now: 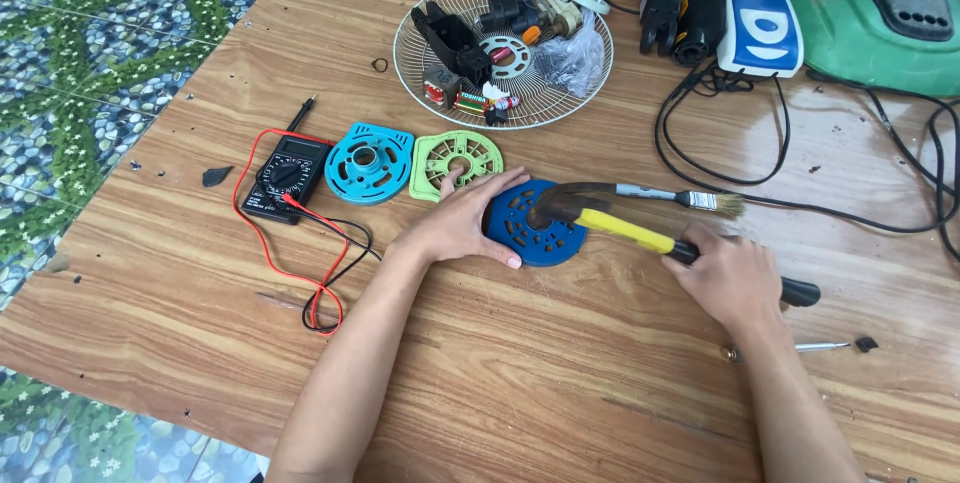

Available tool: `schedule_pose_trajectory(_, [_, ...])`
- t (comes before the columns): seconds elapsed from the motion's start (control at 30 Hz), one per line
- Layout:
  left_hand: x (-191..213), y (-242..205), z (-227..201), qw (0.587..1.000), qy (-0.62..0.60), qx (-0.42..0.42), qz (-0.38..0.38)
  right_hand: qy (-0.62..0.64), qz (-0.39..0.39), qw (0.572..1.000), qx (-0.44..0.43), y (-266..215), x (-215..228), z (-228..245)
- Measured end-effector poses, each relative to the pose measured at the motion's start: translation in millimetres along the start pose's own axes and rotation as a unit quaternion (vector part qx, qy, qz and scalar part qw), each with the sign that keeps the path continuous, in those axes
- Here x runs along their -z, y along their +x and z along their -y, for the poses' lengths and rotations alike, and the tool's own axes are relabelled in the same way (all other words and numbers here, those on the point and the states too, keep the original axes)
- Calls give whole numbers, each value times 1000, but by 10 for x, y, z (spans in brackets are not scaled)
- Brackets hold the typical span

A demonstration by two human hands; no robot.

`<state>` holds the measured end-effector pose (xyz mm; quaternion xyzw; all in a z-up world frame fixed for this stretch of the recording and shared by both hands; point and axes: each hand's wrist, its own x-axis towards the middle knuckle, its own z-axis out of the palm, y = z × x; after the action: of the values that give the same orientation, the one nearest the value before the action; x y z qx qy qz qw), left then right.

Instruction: Reassembling plastic motor housing components by tapping them into place with a hammer on a wooden workspace.

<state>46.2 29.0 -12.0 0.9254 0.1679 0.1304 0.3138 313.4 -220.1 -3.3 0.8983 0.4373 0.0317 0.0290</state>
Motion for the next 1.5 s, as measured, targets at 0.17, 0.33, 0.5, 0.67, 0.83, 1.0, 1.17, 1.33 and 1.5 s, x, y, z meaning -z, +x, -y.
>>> schedule_pose_trajectory(0.17, [103,-36,-83,998,-61,1,34,48,-58,997,4,105,-361,-112])
schedule_pose_trajectory(0.33, [86,-28,-66,997,-64,5,35,43,-43,998,2,61,-194,-78])
schedule_pose_trajectory(0.5, [0,7,-16,1000,-3,7,1,-14,-3,1000,-2,-38,110,38])
schedule_pose_trajectory(0.67, [-16,1,3,1000,-3,2,-2,-14,-10,1000,1,-30,29,6])
schedule_pose_trajectory(0.83, [-4,7,-17,1000,1,8,4,-21,2,1000,-9,28,-119,-95])
schedule_pose_trajectory(1.0, [-15,5,5,1000,0,5,-1,104,-151,983,27,13,-113,-282])
schedule_pose_trajectory(1.17, [7,5,-23,1000,1,7,0,340,-226,913,4,-130,184,-418])
schedule_pose_trajectory(1.33, [0,-4,-20,1000,8,6,0,457,-279,844,-28,-197,198,-683])
schedule_pose_trajectory(1.5, [10,1,-32,1000,-6,13,0,511,-313,798,-68,-203,89,-963])
